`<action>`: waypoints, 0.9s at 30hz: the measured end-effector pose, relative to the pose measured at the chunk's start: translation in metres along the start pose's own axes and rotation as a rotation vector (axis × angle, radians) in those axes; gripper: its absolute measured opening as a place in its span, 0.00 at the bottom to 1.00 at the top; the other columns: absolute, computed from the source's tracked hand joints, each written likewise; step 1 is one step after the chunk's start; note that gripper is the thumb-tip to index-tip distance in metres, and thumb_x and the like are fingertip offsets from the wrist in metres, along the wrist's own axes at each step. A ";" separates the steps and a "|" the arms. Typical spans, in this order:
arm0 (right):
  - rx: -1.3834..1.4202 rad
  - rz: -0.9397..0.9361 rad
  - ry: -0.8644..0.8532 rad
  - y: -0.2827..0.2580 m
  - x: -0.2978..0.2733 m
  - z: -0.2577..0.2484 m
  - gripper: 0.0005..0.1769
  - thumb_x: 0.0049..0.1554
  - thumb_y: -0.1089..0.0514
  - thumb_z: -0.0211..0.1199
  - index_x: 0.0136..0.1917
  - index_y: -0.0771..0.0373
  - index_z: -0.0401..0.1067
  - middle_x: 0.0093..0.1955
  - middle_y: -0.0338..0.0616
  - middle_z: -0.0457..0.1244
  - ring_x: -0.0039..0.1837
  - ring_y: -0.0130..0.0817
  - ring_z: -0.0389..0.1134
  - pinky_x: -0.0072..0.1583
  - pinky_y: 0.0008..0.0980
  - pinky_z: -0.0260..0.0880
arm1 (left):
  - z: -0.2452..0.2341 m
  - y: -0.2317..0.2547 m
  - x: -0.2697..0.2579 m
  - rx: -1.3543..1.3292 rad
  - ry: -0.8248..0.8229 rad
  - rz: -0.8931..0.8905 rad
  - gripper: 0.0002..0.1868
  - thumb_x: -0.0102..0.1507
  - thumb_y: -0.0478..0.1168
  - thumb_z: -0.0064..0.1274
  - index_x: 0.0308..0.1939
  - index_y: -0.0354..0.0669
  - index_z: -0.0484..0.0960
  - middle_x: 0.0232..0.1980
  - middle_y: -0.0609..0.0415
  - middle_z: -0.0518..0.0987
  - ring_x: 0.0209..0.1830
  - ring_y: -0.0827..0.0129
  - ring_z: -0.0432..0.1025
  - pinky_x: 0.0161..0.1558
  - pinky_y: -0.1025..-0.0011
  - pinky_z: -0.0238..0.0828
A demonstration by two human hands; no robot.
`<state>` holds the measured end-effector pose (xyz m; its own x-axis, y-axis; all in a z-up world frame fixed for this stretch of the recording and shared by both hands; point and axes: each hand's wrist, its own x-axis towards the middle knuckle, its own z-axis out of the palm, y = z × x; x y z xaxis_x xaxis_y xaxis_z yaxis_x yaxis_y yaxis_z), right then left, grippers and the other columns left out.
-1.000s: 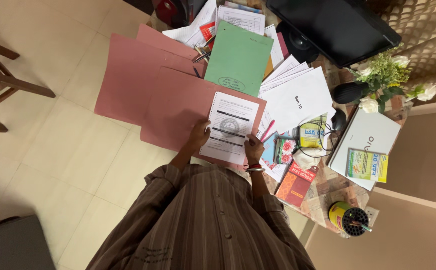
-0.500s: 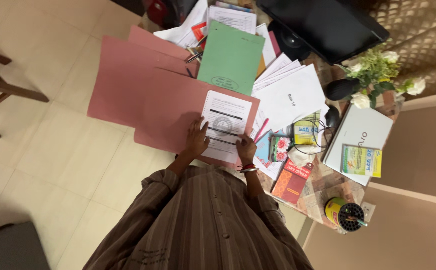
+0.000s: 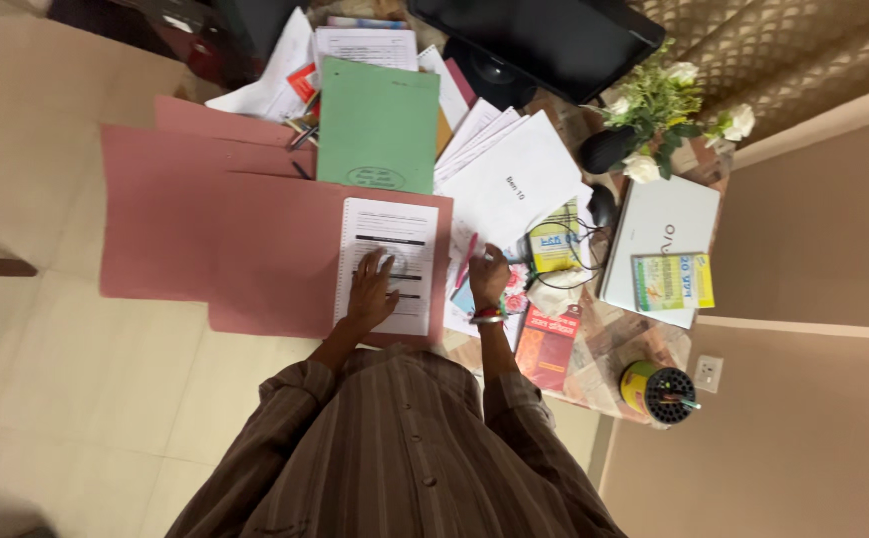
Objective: The person sorts through a pile of papers on a cluttered desk, picking up sheets, flipping them over, and placing them into a pink folder. The person handles multiple documents and folders, occasionally adjusting their position on the desk.
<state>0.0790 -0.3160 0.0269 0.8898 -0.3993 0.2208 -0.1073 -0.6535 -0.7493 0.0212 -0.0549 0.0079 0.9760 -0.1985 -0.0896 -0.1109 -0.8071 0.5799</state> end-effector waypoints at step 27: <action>-0.023 0.127 0.325 0.055 0.114 -0.051 0.19 0.64 0.52 0.59 0.39 0.70 0.73 0.30 0.57 0.64 0.31 0.48 0.63 0.36 0.46 0.58 | 0.016 0.026 0.016 0.127 0.082 -0.044 0.51 0.48 0.44 0.69 0.74 0.49 0.64 0.80 0.46 0.54 0.80 0.48 0.47 0.72 0.45 0.50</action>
<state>0.1520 -0.4307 0.0425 0.6816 -0.6599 0.3163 -0.2218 -0.5982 -0.7700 0.0310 -0.0875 0.0085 0.9919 -0.1192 -0.0437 -0.0850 -0.8791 0.4690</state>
